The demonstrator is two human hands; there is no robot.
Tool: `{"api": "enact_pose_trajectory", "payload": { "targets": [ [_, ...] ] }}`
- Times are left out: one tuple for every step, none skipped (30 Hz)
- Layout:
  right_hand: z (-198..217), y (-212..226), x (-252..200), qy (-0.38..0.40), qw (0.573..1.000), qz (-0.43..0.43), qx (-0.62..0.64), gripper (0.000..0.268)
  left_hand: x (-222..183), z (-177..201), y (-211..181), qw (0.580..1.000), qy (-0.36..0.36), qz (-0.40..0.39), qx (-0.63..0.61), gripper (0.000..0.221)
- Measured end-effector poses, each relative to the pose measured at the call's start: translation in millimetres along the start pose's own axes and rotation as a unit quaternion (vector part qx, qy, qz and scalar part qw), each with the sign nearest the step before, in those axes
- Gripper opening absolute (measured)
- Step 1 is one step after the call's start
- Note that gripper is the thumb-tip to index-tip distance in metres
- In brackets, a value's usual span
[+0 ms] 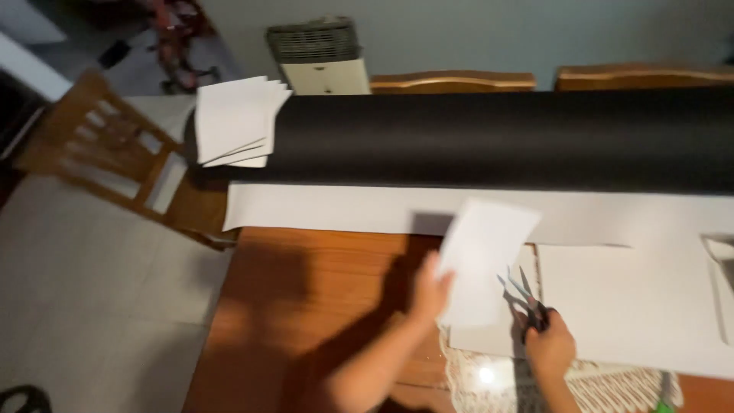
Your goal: Cutting strips of white fabric from a large roll using scissors on a wooden table.
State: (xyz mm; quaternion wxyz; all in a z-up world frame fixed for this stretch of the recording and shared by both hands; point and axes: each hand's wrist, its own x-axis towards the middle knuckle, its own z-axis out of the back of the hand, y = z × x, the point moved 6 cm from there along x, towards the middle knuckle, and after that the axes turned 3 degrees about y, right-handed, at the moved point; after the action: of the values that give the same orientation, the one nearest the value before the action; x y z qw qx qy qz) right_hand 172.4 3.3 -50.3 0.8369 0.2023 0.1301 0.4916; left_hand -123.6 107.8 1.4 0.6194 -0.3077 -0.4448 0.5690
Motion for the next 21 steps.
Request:
{"api": "enact_pose_trajectory", "payload": {
  "targets": [
    [-2.6,-6.2,-2.2,-0.02,0.999,0.011,-0.035,0.034,20.2,22.8,6.3,0.997,0.003,-0.019,-0.07,0.033],
    [-10.8,-10.6,-1.5,-0.016,0.999,0.018,-0.033,0.034,51.9,63.3,39.7,0.998,-0.005,-0.017,-0.067,0.033],
    [-16.3,-13.3,-2.4,-0.034,0.997,0.047,-0.058,0.041,84.5,106.1,71.3,0.999,-0.041,0.014,-0.026,0.062],
    [-22.4,-15.7,-2.7,-0.053,0.992,0.076,-0.083,0.048,123.9,146.4,97.1,0.996,-0.078,0.044,0.015,0.093],
    [-28.3,-20.7,-2.9,-0.053,0.992,0.077,-0.082,0.048,149.6,209.9,74.1,0.996,-0.079,0.044,0.016,0.093],
    [-33.8,-26.2,-2.7,-0.06,0.992,0.07,-0.082,0.05,177.2,273.5,39.6,0.995,-0.101,0.021,0.007,0.073],
    [-38.8,-33.8,-4.3,-0.068,0.992,0.062,-0.085,0.052,202.4,333.4,-3.4,0.992,-0.123,0.0,-0.002,0.054],
    [-38.0,-31.0,-3.7,-0.068,0.992,0.061,-0.085,0.052,232.4,373.9,13.3,0.993,-0.122,0.0,-0.002,0.054],
    [-36.4,-29.1,-4.8,-0.068,0.993,0.048,-0.086,0.054,261.7,420.0,33.7,0.984,-0.174,0.032,0.02,0.054],
    [-34.9,-26.5,-5.3,-0.068,0.993,0.035,-0.086,0.056,291.4,465.9,53.8,0.971,-0.226,0.065,0.043,0.054],
    [-29.2,-16.9,-7.9,-0.07,0.993,0.03,-0.087,0.056,311.4,488.5,73.3,0.972,-0.221,0.064,0.041,0.054],
    [-25.2,-11.4,-10.0,-0.058,0.993,-0.01,-0.102,0.053,330.9,512.3,94.5,0.97,-0.236,0.056,-0.022,0.048],
    [-21.1,-7.7,-13.0,-0.047,0.991,-0.051,-0.117,0.05,350.9,533.2,117.3,0.963,-0.248,0.048,-0.088,0.044],
    [-24.2,-12.2,-8.8,-0.05,0.99,-0.057,-0.118,0.05,360.3,543.3,129.6,0.965,-0.242,0.047,-0.091,0.044],
    [-29.0,-17.7,-5.6,-0.036,0.989,-0.071,-0.123,0.054,371.9,552.4,140.7,0.965,-0.234,0.037,-0.109,0.046],
    [-33.3,-23.8,-2.3,-0.022,0.988,-0.085,-0.127,0.058,383.8,560.7,151.6,0.965,-0.225,0.028,-0.128,0.049],
    [-35.1,-24.2,-1.7,-0.025,0.987,-0.095,-0.127,0.058,388.0,564.0,158.5,0.967,-0.216,0.026,-0.131,0.049],
    [-36.9,-24.8,-1.2,-0.025,0.986,-0.1,-0.13,0.057,392.1,565.8,167.7,0.978,-0.195,0.07,-0.039,0.044],
    [-36.0,-27.2,-0.7,-0.026,0.985,-0.105,-0.134,0.057,394.9,566.0,178.0,0.977,-0.171,0.113,0.051,0.041],
    [-34.2,-23.1,-0.3,-0.03,0.984,-0.114,-0.135,0.057,403.6,568.3,196.4,0.979,-0.162,0.11,0.048,0.041],
    [-32.6,-18.4,0.1,-0.022,0.988,-0.098,-0.12,0.055,410.5,567.9,215.9,0.967,-0.127,0.134,0.173,0.044]
  ]
}}
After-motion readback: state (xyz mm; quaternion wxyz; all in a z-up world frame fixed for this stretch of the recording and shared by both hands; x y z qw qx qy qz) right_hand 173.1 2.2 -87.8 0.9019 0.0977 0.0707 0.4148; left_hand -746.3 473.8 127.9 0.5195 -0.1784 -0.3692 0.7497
